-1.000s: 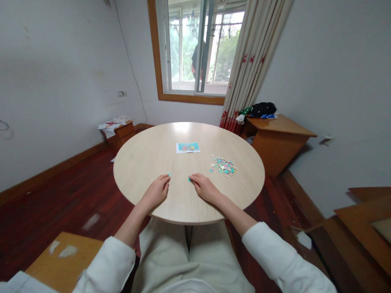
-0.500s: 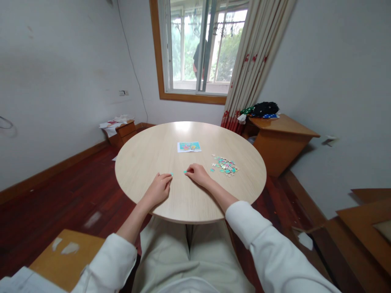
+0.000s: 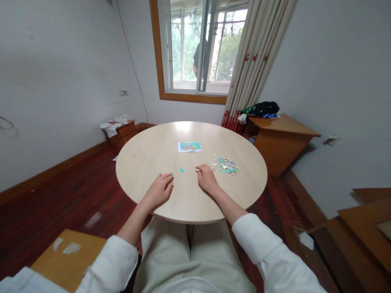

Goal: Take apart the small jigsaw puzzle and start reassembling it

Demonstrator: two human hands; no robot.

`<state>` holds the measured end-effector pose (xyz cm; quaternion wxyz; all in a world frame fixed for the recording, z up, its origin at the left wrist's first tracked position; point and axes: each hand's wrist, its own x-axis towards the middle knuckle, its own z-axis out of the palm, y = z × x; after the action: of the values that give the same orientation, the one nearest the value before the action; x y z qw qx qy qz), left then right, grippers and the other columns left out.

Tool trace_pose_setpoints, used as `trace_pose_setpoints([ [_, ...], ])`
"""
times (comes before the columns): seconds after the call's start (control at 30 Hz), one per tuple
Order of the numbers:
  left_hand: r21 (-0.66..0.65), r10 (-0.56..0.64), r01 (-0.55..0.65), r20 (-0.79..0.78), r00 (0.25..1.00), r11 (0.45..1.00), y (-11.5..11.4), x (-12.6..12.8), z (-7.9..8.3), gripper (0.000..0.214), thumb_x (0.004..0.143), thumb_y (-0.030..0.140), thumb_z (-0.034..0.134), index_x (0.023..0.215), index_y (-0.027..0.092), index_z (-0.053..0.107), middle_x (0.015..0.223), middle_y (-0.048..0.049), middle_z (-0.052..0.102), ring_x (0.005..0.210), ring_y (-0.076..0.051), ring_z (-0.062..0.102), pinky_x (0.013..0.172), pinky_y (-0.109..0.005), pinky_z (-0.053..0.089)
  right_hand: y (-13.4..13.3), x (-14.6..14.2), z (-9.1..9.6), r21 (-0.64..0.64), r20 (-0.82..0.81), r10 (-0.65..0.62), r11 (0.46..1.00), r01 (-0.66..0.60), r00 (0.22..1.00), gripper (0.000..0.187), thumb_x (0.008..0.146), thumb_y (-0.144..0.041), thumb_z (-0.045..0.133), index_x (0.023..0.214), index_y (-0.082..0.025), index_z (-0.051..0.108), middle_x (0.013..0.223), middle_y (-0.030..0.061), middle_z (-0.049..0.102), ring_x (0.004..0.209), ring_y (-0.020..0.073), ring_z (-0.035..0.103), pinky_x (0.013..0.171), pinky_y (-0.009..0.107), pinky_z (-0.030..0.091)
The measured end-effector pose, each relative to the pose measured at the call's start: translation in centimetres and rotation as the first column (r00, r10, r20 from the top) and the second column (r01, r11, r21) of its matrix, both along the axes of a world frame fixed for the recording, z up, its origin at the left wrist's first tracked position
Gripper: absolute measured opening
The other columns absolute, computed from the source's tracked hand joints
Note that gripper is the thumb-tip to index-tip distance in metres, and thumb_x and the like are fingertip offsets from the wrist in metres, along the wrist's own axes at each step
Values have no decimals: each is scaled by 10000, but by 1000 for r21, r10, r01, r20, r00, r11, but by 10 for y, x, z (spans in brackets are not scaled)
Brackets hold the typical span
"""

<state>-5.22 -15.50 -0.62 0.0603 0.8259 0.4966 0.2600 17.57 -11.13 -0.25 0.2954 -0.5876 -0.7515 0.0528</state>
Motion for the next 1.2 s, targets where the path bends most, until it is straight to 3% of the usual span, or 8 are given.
trace_pose_setpoints([
  [0.2, -6, 13, -13, -19, 1000, 1000, 2, 1, -2, 394, 892, 305, 387, 1188, 133, 581, 1293, -149, 566, 1225, -235, 499, 1115, -487, 270, -33, 30, 4, 65, 326, -238, 971, 229, 915, 314, 877, -187, 393, 1095, -92, 597, 1166, 203, 593, 1080, 286, 513, 927, 424, 304],
  [0.3, -9, 15, -15, -36, 999, 1000, 2, 1, -4, 407, 893, 322, 385, 1190, 127, 582, 1293, -151, 566, 1222, -240, 501, 1112, -485, 277, -38, 31, 4, 12, 339, -134, 990, 138, 931, 352, 915, -195, 323, 1136, -105, 582, 1188, 191, 602, 1102, 259, 527, 968, 435, 271],
  [0.47, 10, 18, -18, -32, 999, 1000, 1, 1, -5, 409, 898, 340, 377, 1189, 143, 586, 1289, -141, 571, 1223, -237, 500, 1109, -483, 288, -35, 31, 3, -82, 308, 193, 981, -176, 932, 400, 935, -234, 323, 1295, -192, 493, 1379, 117, 486, 1295, 208, 393, 1038, 437, 228],
  [0.57, 27, 26, -25, -20, 999, 999, 1, 1, -5, 398, 895, 328, 384, 1183, 147, 591, 1279, -140, 578, 1213, -239, 508, 1096, -481, 312, -35, 33, 4, -84, 309, 199, 980, -182, 930, 415, 941, -273, 340, 1321, -170, 471, 1434, 134, 409, 1344, 225, 320, 1054, 434, 220],
  [0.67, 37, 26, -25, -15, 1000, 999, 1, 1, -5, 391, 892, 320, 389, 1163, 137, 603, 1260, -148, 590, 1194, -248, 523, 1084, -494, 325, -37, 32, 7, -78, 288, 186, 982, -171, 939, 398, 940, -272, 363, 1299, -162, 493, 1389, 146, 460, 1286, 212, 397, 1040, 409, 248],
  [0.97, 87, 22, -21, -15, 1000, 996, 3, 2, -7, 356, 881, 305, 419, 1115, 149, 637, 1192, -136, 627, 1129, -252, 555, 1038, -487, 382, -51, 1, 12, -102, 327, 351, 936, -337, 877, 452, 950, -376, 354, 1381, -247, 402, 1429, 116, 415, 1323, 224, 341, 1043, 422, 231],
  [1.07, 92, 33, -32, -4, 999, 995, 3, 1, -8, 355, 879, 307, 420, 1097, 145, 648, 1180, -139, 625, 1111, -250, 559, 1009, -458, 421, -44, -2, 9, -50, 320, 224, 974, -220, 921, 486, 959, -337, 307, 1423, -192, 328, 1455, 134, 373, 1349, 228, 302, 1067, 423, 199],
  [1.2, 77, 39, -39, -7, 999, 996, 2, 0, -6, 374, 887, 319, 405, 1088, 123, 652, 1167, -145, 618, 1092, -247, 563, 986, -419, 449, -24, 16, 6, -4, 321, -144, 988, 153, 936, 490, 930, -260, 343, 1378, -65, 377, 1432, 211, 377, 1343, 286, 301, 1073, 466, 163],
])
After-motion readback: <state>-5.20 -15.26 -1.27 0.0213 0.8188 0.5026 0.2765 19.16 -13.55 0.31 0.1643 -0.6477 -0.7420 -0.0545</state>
